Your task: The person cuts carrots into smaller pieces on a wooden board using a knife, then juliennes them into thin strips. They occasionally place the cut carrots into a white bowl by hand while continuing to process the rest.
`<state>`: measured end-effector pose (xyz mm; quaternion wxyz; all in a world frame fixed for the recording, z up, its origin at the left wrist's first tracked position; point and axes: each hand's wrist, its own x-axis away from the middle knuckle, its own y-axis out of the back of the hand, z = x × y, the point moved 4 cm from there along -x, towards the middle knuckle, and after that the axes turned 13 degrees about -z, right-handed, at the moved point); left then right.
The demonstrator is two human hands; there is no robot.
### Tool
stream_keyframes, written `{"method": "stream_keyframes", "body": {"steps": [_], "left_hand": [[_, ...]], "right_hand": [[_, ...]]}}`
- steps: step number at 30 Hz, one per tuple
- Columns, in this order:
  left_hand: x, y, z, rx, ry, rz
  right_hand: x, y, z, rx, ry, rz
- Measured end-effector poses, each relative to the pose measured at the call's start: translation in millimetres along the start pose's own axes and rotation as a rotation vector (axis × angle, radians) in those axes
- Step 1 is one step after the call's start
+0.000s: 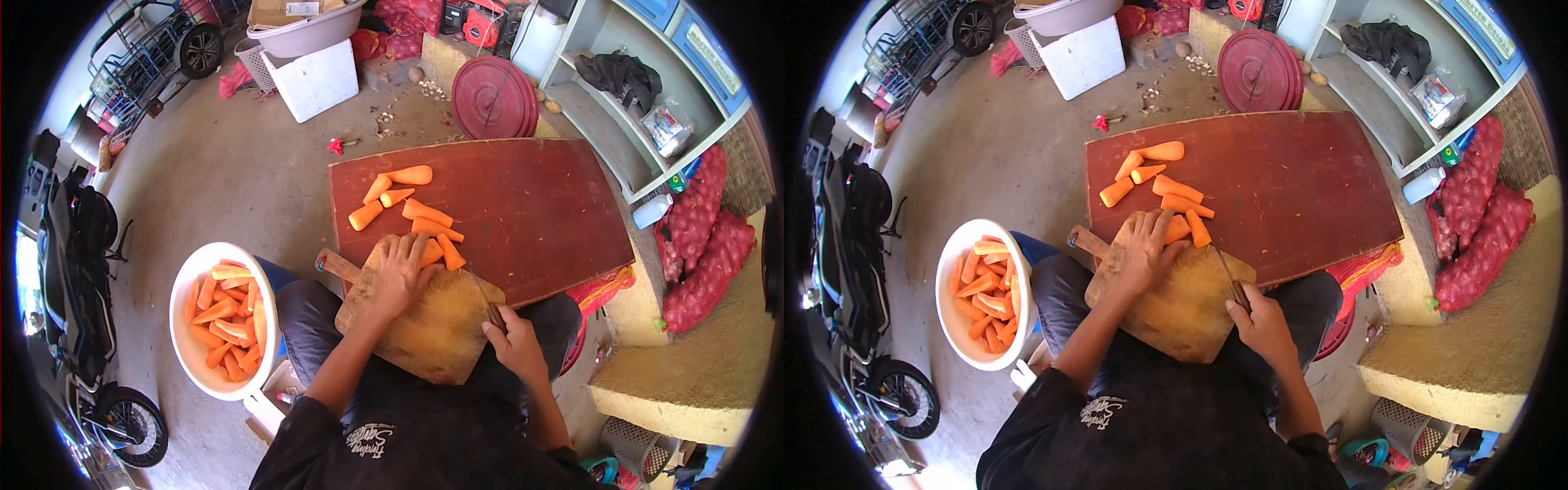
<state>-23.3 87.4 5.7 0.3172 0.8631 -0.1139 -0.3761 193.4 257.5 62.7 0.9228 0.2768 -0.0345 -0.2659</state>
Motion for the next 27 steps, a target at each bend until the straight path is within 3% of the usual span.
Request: {"method": "stream_keyframes", "body": {"steps": [6, 11, 12, 18, 22, 26, 27], "left_hand": [[-12, 6, 19, -0.064, 0.056, 0.114], [-30, -10, 24, -0.157, 0.123, 0.319], [-34, -10, 20, -0.197, 0.029, 0.238], [-18, 5, 29, -0.16, 0.074, 0.129], [-17, 26, 45, -0.211, -0.044, -0.249], [-31, 42, 81, -0.383, 0.086, -0.27], [-32, 40, 95, -0.358, 0.088, -0.197]], "right_hand": [[-1, 10, -1, 0.014, -0.091, 0.03], [6, 17, 9, 0.033, 0.018, 0.12], [4, 18, 11, 0.028, 0.045, 0.14], [-11, 12, 11, 0.223, 0.217, 0.009], [-10, 3, 11, 0.21, 0.183, 0.079], [-3, -4, 17, 0.197, 0.215, 0.077], [-2, -5, 19, 0.186, 0.228, 0.071]]}}
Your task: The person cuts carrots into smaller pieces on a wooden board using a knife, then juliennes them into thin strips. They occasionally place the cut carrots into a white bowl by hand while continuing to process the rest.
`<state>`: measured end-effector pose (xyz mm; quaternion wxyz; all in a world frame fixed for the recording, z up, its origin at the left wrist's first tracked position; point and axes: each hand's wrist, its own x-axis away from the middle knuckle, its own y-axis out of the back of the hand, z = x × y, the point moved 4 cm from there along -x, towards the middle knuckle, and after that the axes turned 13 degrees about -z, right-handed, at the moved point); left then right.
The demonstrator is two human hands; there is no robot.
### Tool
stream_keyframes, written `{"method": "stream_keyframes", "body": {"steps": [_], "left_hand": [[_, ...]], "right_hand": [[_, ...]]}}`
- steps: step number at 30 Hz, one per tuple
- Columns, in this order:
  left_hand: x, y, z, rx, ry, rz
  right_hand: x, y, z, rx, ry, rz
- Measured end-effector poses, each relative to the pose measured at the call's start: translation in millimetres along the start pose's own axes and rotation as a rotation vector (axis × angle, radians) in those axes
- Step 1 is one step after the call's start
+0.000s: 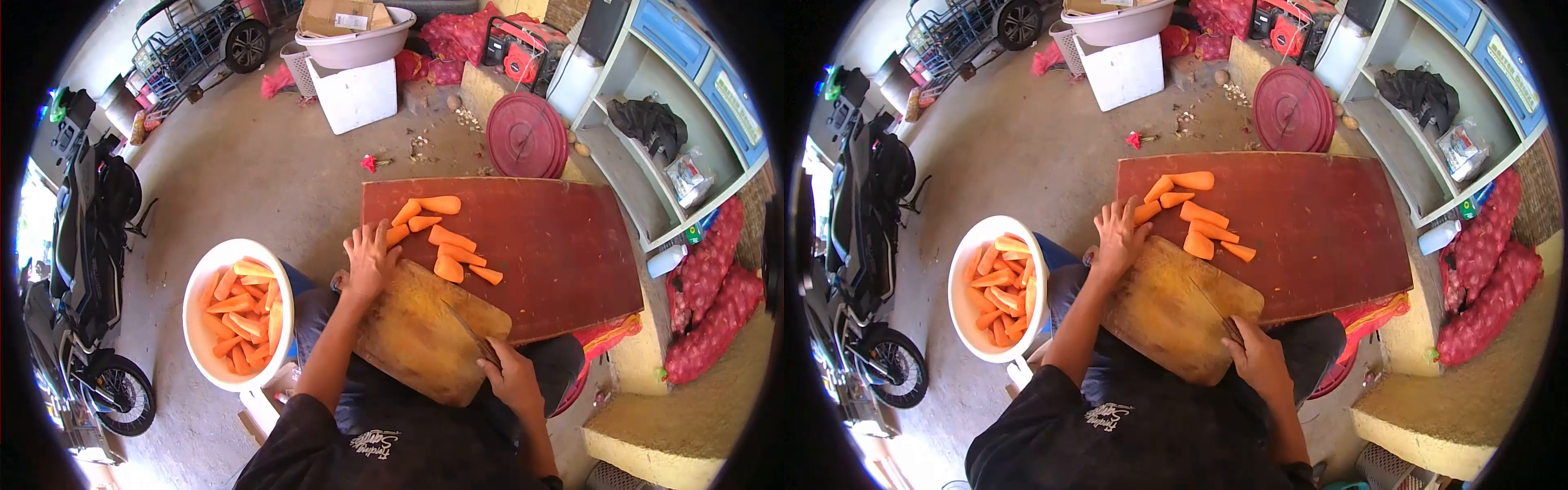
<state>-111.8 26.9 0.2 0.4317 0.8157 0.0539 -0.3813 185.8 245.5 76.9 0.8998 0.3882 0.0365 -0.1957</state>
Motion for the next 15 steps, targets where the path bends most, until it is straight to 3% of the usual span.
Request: {"method": "stream_keyframes", "body": {"steps": [2, 6, 9, 12, 15], "left_hand": [[4, -22, 25, 0.041, -0.017, 0.143], [2, -17, 27, 0.089, -0.007, 0.16], [6, 5, 13, 0.275, 0.232, 0.135], [13, 27, -7, 0.731, 0.606, 0.117], [35, 47, -30, 0.489, 0.334, 0.105]], "right_hand": [[1, 1, 7, 0.002, -0.032, 0.038], [4, -2, 6, 0.061, -0.114, 0.134], [8, -8, -1, 0.061, -0.084, 0.12], [9, -9, -1, 0.056, -0.074, 0.127], [6, -7, 4, 0.037, -0.105, 0.123]]}}
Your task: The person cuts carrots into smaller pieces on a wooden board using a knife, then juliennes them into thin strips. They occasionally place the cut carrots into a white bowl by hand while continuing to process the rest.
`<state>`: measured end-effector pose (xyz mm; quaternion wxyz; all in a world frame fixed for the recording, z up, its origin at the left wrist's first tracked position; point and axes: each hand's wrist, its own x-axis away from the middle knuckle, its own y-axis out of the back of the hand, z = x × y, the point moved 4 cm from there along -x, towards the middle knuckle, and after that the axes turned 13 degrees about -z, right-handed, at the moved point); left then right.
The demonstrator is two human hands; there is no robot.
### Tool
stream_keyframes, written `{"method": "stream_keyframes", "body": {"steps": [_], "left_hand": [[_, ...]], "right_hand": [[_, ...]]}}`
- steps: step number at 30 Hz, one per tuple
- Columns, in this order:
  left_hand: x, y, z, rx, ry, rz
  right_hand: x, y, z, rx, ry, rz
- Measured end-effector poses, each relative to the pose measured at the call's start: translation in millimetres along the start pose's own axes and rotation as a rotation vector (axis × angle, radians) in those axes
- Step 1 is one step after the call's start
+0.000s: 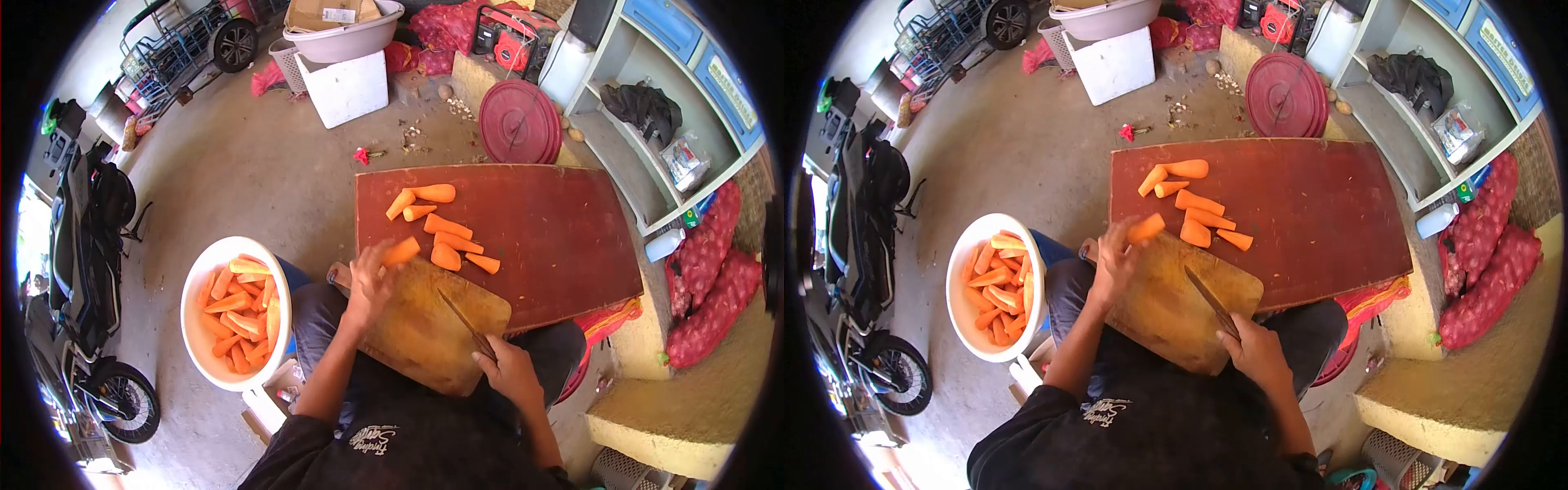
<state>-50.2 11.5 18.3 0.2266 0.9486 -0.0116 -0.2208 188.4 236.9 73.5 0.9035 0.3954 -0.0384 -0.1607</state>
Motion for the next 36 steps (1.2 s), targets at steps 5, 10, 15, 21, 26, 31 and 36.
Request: {"method": "stream_keyframes", "body": {"steps": [5, 10, 15, 21, 26, 31, 36], "left_hand": [[43, -3, -18, -0.378, -0.353, 0.111], [29, -8, -16, -0.323, -0.368, 0.121], [2, -37, -9, -0.301, -0.318, 0.079], [-16, -64, -36, -0.138, -0.059, 0.192], [-33, -66, -9, 0.133, 0.03, 0.014], [-62, -73, -22, -0.038, -0.177, 0.091], [-85, -124, -9, -0.474, -0.602, 0.408]], "right_hand": [[-1, 1, 0, 0.002, -0.001, 0.007], [1, -2, -3, -0.023, 0.015, -0.007], [5, -5, -3, 0.014, -0.01, 0.057], [11, -9, -5, -0.007, -0.015, 0.047], [15, 4, -4, -0.029, -0.036, 0.073], [12, 5, -6, -0.048, -0.002, 0.067], [10, 7, -10, -0.035, -0.051, 0.102]]}}
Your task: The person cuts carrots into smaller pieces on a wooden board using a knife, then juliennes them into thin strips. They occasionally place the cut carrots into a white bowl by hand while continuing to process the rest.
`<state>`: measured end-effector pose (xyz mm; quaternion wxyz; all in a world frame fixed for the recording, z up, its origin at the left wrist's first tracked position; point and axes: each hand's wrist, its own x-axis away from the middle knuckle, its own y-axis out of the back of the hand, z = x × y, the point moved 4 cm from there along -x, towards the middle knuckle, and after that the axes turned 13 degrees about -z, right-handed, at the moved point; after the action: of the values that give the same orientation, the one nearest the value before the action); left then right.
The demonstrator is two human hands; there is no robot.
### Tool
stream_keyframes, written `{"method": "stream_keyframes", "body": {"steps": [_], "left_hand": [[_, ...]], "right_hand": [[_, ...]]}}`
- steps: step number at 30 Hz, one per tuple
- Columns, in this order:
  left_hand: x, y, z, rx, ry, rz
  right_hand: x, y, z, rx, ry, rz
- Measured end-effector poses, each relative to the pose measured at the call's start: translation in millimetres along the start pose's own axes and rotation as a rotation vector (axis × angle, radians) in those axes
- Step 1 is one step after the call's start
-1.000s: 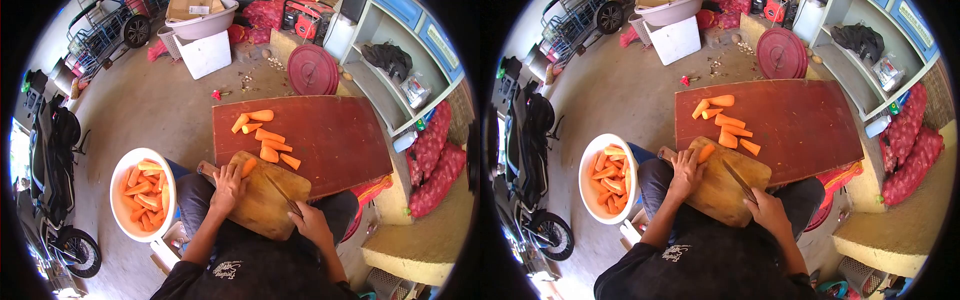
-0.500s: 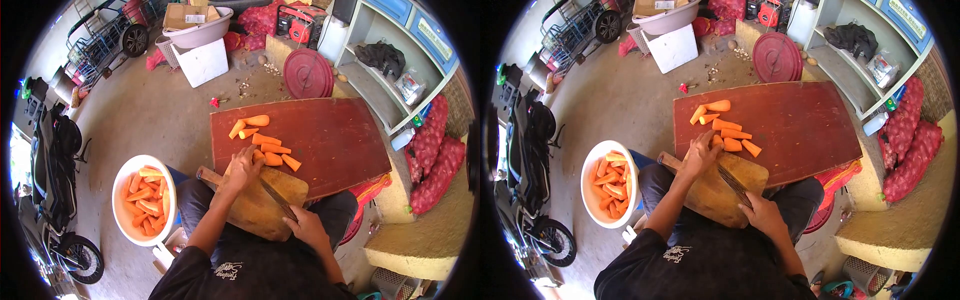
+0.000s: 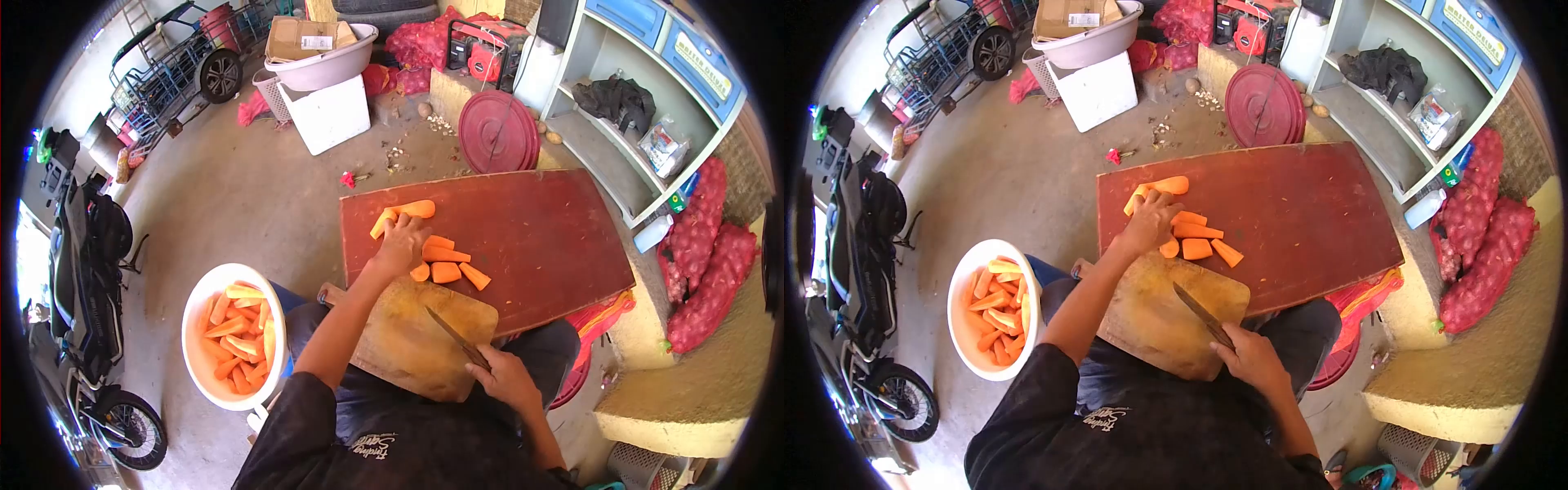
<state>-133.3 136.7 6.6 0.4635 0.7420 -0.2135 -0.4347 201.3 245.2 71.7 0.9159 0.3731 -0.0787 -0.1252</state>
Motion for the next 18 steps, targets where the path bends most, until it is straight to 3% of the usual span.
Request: {"method": "stream_keyframes", "body": {"steps": [1, 4, 6, 11, 14, 18], "left_hand": [[-6, -9, 3, -0.059, -0.038, 0.131], [-19, -30, 17, -0.112, -0.128, 0.262], [-21, -25, 20, -0.085, -0.126, 0.255], [13, 32, 13, -0.058, -0.052, -0.149], [58, 81, 0, 0.22, 0.198, -0.233], [134, 102, -35, 0.324, 0.332, -0.24]], "right_hand": [[0, 0, -1, -0.025, 0.008, -0.02], [1, 0, -1, -0.068, 0.024, -0.053], [0, 0, -1, -0.058, 0.022, -0.044], [2, -4, -11, -0.11, -0.021, -0.066], [2, -1, -11, -0.159, -0.029, -0.091], [8, 3, -2, -0.217, -0.02, -0.116]]}}
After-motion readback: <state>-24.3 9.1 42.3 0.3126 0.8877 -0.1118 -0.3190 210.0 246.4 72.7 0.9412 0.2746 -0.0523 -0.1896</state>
